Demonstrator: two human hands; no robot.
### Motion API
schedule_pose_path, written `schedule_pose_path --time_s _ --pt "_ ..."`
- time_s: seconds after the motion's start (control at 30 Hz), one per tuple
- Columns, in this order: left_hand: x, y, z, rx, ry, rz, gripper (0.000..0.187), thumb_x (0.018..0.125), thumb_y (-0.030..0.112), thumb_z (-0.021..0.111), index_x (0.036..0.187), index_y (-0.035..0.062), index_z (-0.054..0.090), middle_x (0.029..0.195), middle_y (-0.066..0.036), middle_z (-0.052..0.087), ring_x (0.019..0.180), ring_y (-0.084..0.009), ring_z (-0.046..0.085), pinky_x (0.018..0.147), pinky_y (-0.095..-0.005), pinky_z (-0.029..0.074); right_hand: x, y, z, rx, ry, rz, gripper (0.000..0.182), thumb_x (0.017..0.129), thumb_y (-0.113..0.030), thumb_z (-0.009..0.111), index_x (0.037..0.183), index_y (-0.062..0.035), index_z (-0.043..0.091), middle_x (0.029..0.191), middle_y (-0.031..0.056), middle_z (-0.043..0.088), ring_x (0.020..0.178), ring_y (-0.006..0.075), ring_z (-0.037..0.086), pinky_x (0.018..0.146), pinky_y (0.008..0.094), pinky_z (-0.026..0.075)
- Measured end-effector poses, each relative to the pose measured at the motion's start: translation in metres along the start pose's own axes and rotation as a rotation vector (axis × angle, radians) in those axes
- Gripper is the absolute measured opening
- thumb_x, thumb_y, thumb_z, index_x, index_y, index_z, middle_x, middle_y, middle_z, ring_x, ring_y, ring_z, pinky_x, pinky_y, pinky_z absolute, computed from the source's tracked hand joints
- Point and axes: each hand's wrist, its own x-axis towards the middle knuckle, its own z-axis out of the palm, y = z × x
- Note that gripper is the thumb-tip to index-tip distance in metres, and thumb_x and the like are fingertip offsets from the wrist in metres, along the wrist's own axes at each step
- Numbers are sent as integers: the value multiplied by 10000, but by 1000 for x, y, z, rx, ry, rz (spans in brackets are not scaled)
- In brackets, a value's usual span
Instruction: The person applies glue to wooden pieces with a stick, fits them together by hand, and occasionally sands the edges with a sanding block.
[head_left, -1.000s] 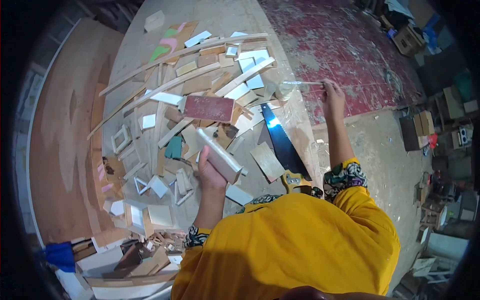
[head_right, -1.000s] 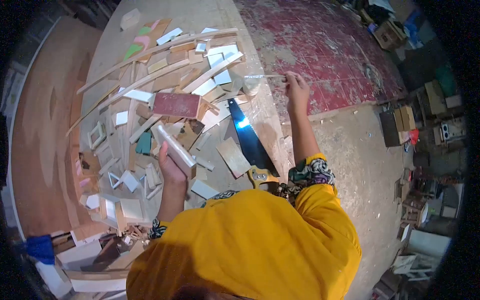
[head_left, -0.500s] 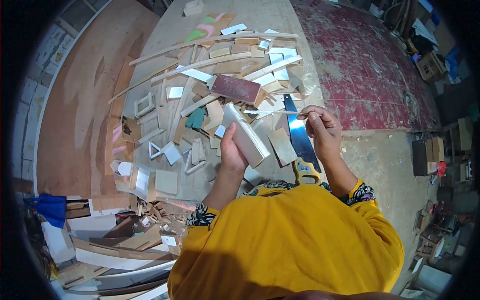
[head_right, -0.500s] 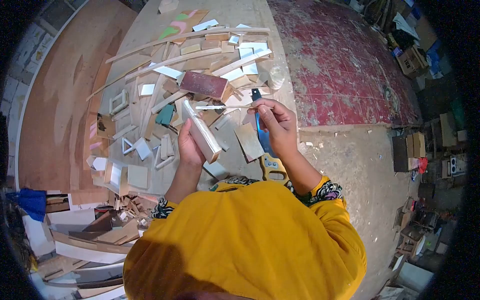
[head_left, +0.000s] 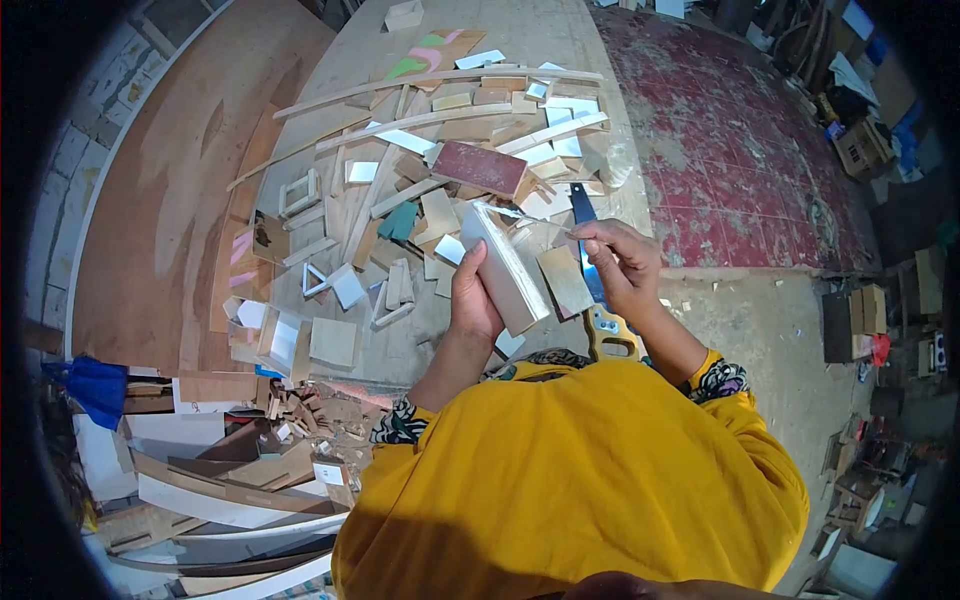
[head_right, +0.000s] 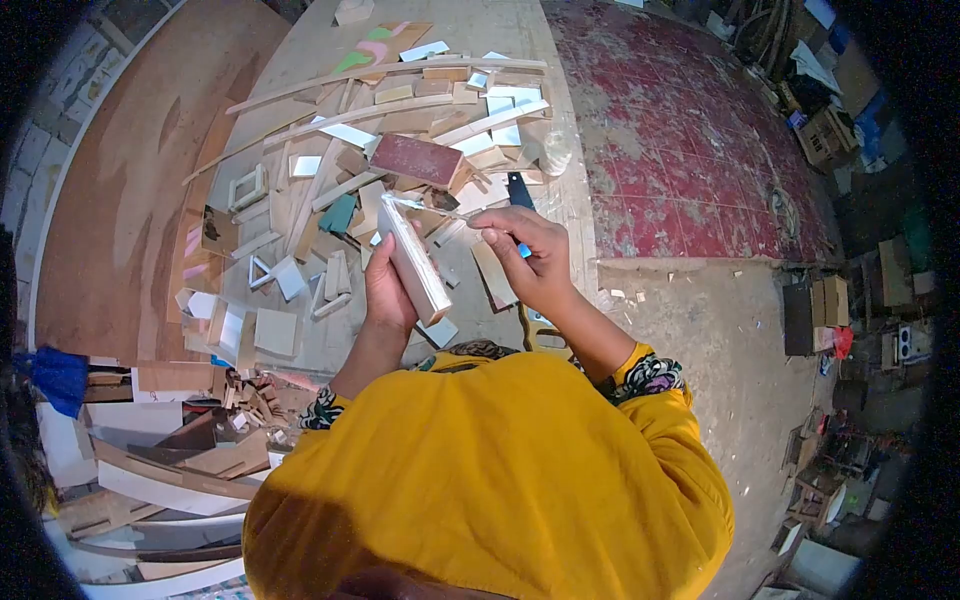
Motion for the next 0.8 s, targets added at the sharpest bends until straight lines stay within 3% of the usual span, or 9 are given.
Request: schedule_pose_path --time_s 0.07,0.13,0.3,0.43,0.63,0.7,0.73,0.8 --pt "0 -1 -3 2 16 0 482 811 349 584 1188 75 461 906 -63 560 747 -184 564 620 -348 506 -2 -1 0 -53 -13 -82 137 881 -100 549 925 -4 636 880 49 632 654 67 503 579 191 404" --pt "4 -2 -18 3 -72 -67 485 813 380 580 1178 83 463 825 -51 538 709 -180 555 599 -328 487 -7 -3 -3 186 14 247 148 890 -116 543 942 -9 631 885 38 625 641 65 494 583 192 405" --pt "5 -3 -23 -62 -154 -140 476 815 419 572 1148 92 478 807 -29 520 680 -161 519 588 -311 461 -12 19 -11 540 42 400 186 925 -171 495 1018 -36 584 898 29 617 617 52 467 522 182 360" --pt "3 -3 -20 -55 -146 -151 463 818 434 566 1128 99 489 806 -25 514 686 -158 503 590 -316 452 -20 21 -16 591 55 436 180 922 -162 499 1017 -33 580 901 31 617 620 55 477 524 187 372" --pt "6 1 -18 -79 -107 -152 457 814 448 569 1113 110 501 818 -34 520 694 -158 512 585 -318 452 -27 1 -24 290 -43 277 189 910 -160 517 973 -9 611 875 64 620 612 78 497 533 205 400" --pt "4 2 -14 -47 -71 -115 458 815 446 569 1116 108 502 824 -33 523 688 -157 516 579 -316 452 -27 -7 -26 45 -159 80 176 872 -139 568 939 8 638 870 95 646 639 125 556 576 238 445" --pt "3 3 -12 -14 -34 -77 460 815 444 569 1119 105 504 830 -32 526 683 -156 521 574 -315 452 -28 -9 -26 43 -159 80 176 872 -139 568 939 8 638 870 95 646 639 125 556 576 238 445" --pt "6 4 -14 -22 -35 -76 467 816 440 569 1129 100 498 861 -34 538 680 -159 528 575 -321 458 -29 -12 -25 -61 -211 -121 145 802 -46 615 940 -15 644 881 110 664 726 187 625 621 268 472"
